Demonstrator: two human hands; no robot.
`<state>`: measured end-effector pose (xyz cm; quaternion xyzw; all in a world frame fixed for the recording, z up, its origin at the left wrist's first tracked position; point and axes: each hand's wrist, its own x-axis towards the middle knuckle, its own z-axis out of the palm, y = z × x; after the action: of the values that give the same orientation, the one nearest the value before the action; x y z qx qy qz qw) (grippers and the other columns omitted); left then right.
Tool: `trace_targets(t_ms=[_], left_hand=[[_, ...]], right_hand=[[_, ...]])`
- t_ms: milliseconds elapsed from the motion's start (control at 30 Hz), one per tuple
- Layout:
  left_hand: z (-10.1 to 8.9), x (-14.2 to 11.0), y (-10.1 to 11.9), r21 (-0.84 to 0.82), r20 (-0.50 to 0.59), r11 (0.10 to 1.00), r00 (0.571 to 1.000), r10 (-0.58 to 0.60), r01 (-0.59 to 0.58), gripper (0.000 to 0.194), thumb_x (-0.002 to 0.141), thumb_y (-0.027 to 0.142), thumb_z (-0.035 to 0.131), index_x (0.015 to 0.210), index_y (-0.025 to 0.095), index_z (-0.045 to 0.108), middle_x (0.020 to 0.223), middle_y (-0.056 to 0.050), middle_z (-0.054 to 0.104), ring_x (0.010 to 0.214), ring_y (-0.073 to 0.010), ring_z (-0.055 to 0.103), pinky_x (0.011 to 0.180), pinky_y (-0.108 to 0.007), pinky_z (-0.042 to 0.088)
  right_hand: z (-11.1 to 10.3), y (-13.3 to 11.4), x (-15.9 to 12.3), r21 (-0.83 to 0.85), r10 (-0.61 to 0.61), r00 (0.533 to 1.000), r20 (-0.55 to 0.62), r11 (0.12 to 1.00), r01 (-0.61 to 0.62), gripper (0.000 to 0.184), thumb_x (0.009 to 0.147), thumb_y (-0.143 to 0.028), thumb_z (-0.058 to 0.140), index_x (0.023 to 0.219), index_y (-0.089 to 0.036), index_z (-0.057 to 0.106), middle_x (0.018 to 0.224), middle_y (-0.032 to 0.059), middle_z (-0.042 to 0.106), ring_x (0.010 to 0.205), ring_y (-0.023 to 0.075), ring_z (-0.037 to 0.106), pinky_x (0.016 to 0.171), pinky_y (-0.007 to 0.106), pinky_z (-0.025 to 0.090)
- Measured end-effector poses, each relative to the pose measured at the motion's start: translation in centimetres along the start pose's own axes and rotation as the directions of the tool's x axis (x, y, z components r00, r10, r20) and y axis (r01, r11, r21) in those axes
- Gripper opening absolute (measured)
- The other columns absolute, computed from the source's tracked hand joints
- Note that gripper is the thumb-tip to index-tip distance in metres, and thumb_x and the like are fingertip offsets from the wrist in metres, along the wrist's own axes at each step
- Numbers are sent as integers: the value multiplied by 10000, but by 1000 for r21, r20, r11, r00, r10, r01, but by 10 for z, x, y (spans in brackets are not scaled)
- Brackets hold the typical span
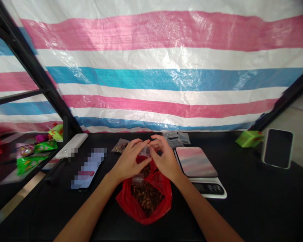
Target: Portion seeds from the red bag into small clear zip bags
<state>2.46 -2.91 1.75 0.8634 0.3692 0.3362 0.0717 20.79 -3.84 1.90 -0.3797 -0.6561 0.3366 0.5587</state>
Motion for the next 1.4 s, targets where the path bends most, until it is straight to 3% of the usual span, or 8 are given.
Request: trace_targets(t_ms=[167,267,367,533,767,933,1233,1400], left_hand=[[-3,1,-3,-49,-93,994,990,-104,100,484,989,327,558,1461,222,524,1243,-124,672,1159,-262,605,1016,-431,525],[-9,1,-12,-113,-209,976,956,-204,184,396,1006,333,530,1380,210,570,1234,-110,691,1120,-242,657,1009,-390,516],[-16,1,-24,-155,-303,955,908,-291,254,369,1006,353,525,1337,201,586,1254,-106,699,1133,-245,675,1029,-375,499],[-29,5,-29,-66,-434,963,861,-265,263,564,967,382,586,1474,173,454,1404,-154,590,1267,-289,593,1090,-414,458],[-58,-44,54,167,-298,956,937,-185,241,546,946,322,618,1476,300,488,1120,-106,582,896,-227,656,754,-343,589],[-48,-114,112,338,61,936,990,-123,96,580,896,274,677,1448,369,527,1201,-106,626,876,-212,707,733,-313,630],[-23,-112,121,462,144,845,918,-370,269,511,871,38,517,1277,321,645,1203,-88,669,853,-215,748,770,-349,641],[-27,-116,138,360,56,873,927,-371,328,426,838,57,535,1124,328,696,1166,-61,681,964,-233,733,825,-350,629]], right_hand=[[-9,-15,-1,-230,-103,991,-81,970,82,197,947,-253,575,1144,-244,567,1087,59,651,914,199,640,864,355,522],[-13,-32,-7,-320,-108,962,252,929,188,66,914,-225,641,964,-253,609,955,12,668,907,199,627,861,342,490],[-9,-40,-17,-326,-57,837,544,905,273,185,818,-267,790,907,-256,628,904,-15,694,876,203,637,830,335,467],[-1,-35,-22,-383,-84,825,558,856,346,215,785,-195,779,925,-252,626,805,-33,671,794,192,634,813,336,417],[-19,-21,-10,-534,26,817,577,768,353,208,831,-391,821,888,-255,674,825,-22,692,744,188,641,730,319,376],[-16,-22,-15,-583,146,821,553,771,256,190,832,-369,811,904,-245,687,898,-17,681,766,172,644,647,276,359],[-39,-33,-22,-549,267,677,686,801,240,509,814,-162,648,1280,-361,695,1164,15,597,810,161,665,711,278,428],[-42,-27,-17,-571,188,756,627,771,281,555,743,-27,594,1212,-289,732,1114,42,598,911,191,655,783,294,439]])
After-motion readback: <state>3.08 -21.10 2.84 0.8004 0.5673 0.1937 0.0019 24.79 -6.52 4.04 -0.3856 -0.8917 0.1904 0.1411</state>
